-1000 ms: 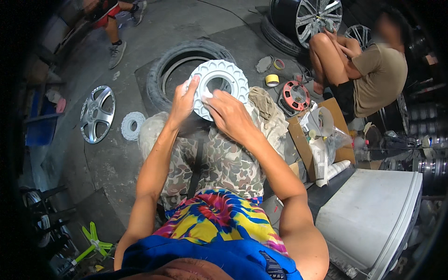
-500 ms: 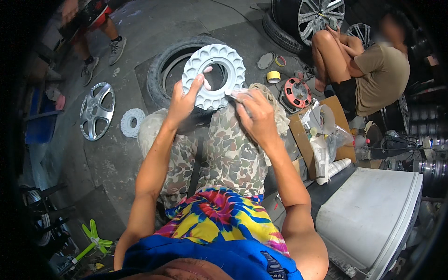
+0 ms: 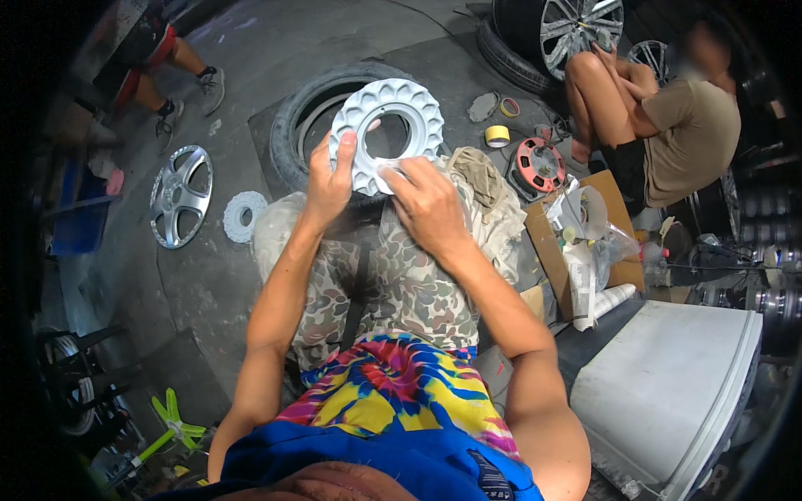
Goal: The person sits on the floor and sands a white plastic wheel cover using a sanding block. They rotate the cover to sand different sections, including the inner ring and outer rim, while another person works on a wheel in the background.
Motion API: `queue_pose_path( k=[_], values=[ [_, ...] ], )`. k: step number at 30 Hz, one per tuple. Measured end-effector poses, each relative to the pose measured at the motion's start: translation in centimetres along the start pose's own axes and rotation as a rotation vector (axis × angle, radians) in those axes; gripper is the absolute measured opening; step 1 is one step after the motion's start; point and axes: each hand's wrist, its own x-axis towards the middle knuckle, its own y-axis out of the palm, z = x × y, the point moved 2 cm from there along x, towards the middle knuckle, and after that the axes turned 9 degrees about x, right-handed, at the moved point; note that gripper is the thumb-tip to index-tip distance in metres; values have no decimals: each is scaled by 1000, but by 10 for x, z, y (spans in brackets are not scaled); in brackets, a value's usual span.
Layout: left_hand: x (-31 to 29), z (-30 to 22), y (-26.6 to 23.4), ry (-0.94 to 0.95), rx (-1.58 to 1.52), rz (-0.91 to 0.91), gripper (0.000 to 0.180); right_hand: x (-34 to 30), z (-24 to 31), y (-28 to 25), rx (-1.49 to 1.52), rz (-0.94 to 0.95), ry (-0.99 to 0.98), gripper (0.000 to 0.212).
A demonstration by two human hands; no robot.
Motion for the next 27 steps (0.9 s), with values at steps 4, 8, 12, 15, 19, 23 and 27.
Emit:
queue_pose_path(
  k=[4, 8, 12, 15, 19, 23, 27],
  values=[
    [-2, 0, 6, 34, 23, 18, 40, -3, -10, -12, -22, -28, 14, 39],
    [-5, -2, 7, 34, 4, -11, 39, 31, 17, 10, 306, -270, 193, 23],
    [-4, -4, 4, 71, 69, -56, 38, 20, 0, 4, 188, -141, 115, 27],
    [3, -10, 7, -7, 33, 23, 38, 5, -31, -21, -80, 3, 84, 37],
    [7, -5, 9, 24, 46, -2, 39, 31, -35, -21, -172, -109, 74, 43],
    [11, -3, 10, 70, 96, -46, 39, 8, -28, -5, -126, -140, 128, 42],
    [18, -23, 7, -8, 92, 51, 39, 26, -41, -12, -129, -199, 63, 43]
  ],
)
